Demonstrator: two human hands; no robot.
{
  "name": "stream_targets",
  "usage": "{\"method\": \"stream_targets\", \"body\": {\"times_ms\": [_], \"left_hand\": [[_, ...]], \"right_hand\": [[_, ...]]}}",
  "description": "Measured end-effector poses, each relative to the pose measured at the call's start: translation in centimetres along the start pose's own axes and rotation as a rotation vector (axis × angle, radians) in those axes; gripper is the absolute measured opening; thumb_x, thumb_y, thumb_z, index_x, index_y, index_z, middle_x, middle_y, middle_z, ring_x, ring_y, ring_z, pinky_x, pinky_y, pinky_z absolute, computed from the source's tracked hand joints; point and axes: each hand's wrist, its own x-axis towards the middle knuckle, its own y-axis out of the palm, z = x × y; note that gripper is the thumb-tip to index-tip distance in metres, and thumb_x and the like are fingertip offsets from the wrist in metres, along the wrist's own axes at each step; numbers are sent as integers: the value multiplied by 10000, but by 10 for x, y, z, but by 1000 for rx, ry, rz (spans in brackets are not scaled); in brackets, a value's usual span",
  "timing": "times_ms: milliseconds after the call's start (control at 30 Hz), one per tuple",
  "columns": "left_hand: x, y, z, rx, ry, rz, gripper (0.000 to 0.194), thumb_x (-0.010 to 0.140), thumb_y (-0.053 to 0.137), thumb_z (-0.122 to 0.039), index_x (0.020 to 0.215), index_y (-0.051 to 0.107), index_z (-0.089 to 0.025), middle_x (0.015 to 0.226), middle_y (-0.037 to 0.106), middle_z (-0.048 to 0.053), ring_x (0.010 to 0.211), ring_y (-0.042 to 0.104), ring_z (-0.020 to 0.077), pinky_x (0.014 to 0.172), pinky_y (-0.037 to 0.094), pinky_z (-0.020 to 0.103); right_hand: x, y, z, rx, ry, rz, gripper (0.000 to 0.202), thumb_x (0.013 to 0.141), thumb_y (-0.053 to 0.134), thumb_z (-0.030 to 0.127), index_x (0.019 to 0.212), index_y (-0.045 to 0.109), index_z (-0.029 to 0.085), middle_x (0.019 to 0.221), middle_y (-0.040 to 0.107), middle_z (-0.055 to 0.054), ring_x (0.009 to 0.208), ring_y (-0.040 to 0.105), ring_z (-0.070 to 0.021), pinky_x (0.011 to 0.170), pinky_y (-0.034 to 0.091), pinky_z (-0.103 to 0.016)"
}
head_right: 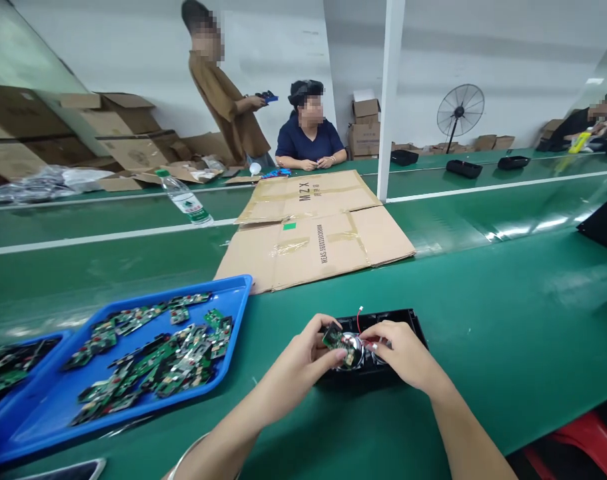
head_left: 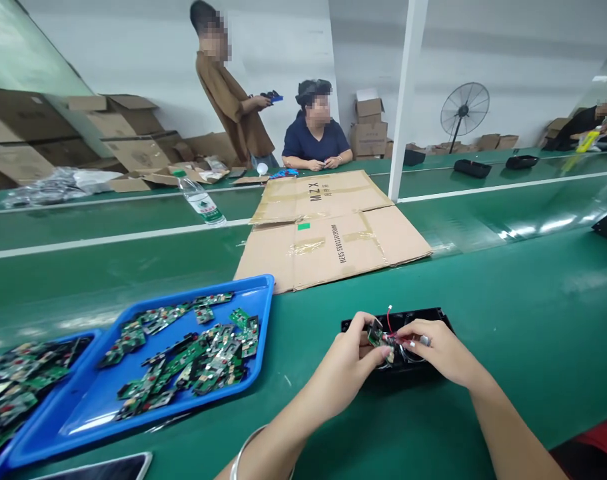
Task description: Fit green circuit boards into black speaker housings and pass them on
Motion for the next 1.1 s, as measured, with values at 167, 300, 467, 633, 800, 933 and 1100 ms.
{"method": "stream_targets", "body": {"times_ms": [167,300,467,633,800,933,1100], "left_hand": [[9,3,4,113,35,-140,159,818,493,-269,947,413,-223,723,628,-25,639,571,135,544,397,225],[10,4,12,166,31,-157,198,831,463,-306,1005,420,-223,688,647,-14,637,596,157,548,418,245],[9,4,13,201,39,-165,231,821,470,-323,1029,447,-223,683,651,-11,636,618,169,564,452,259],[10,5,10,227,57,-102,211,823,458,-262,1032,458,-232,767,669,1,703,623,165,632,473,267],[12,10,16,192,66,-80,191,817,459,-224,1004,494,-243,838,671,9,759,632,170,703,494,286],[11,13,19,153,68,-69,195,841,420,-231,1019,495,-250,851,645,4,774,623,163,739,508,297],[10,9,16,41,70,-48,192,848,393,-224,999,509,-250,780,584,-27,716,584,121,749,528,275]], "right_hand": [[5,11,-10,187,79,-103,155,822,531,238,821,679,194,873,641,-36,769,585,-153,649,448,-239],[3,21,-8,218,117,-130,118,811,553,253,831,651,191,754,636,-8,684,565,-139,600,429,-230],[0,29,-5,-1,35,-196,119,822,527,209,777,636,191,699,562,3,578,487,-111,535,376,-226],[0,35,-7,-160,-76,-218,137,818,499,148,779,624,191,730,566,-14,659,517,-137,564,389,-232],[0,39,-14,-325,-212,-212,177,839,461,125,731,592,177,684,547,-19,673,503,-153,623,404,-268],[-2,40,-15,-300,-211,-210,183,882,443,166,769,585,187,721,554,-20,696,511,-155,642,412,-274],[-3,38,-8,-270,-39,-213,80,855,508,195,928,543,195,862,550,-29,749,541,-162,625,431,-264]]}}
